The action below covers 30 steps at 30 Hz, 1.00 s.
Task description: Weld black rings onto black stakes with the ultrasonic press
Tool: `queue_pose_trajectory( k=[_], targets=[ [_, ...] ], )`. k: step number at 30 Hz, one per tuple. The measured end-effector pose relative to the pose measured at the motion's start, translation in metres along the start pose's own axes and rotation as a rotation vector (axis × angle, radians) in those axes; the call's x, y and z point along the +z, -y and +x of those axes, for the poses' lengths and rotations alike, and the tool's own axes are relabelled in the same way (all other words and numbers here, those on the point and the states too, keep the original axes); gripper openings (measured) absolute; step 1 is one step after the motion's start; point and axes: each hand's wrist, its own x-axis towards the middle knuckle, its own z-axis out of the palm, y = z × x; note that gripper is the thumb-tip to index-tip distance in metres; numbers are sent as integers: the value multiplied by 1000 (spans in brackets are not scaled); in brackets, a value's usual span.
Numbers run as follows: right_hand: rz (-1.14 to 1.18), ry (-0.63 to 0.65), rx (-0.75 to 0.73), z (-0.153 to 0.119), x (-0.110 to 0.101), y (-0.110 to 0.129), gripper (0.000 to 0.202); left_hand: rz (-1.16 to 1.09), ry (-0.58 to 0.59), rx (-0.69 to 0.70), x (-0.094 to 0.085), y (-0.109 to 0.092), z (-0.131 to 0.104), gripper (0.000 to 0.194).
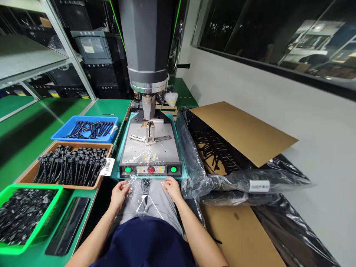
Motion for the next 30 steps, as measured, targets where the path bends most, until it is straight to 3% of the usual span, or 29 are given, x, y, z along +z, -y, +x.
queue_pose_trajectory(
  k=[4,7,12,17,20,23,27,30],
  targets=[
    [-89,-158,-132,11,-9,15,45,98,-18,27,0,5,3,50],
    [-250,-266,-415,25,-12,59,36,136,7,17,-2,8,5,52],
    [-372,-177,-776,65,10,163,28,240,-121,47,-10,11,14,53],
    [-507,-65,-909,115,54,238,34,369,-204,85,-17,3,17,53],
    [-536,15,-890,138,72,260,37,403,-210,123,-20,-5,12,52],
    [-524,88,-867,151,80,273,27,334,-204,161,-21,-12,4,50],
    [-516,90,-916,149,79,279,20,300,-173,206,-14,-27,-8,45],
    [-493,29,-993,135,74,274,22,305,-70,229,-4,-47,-16,38]
  ],
)
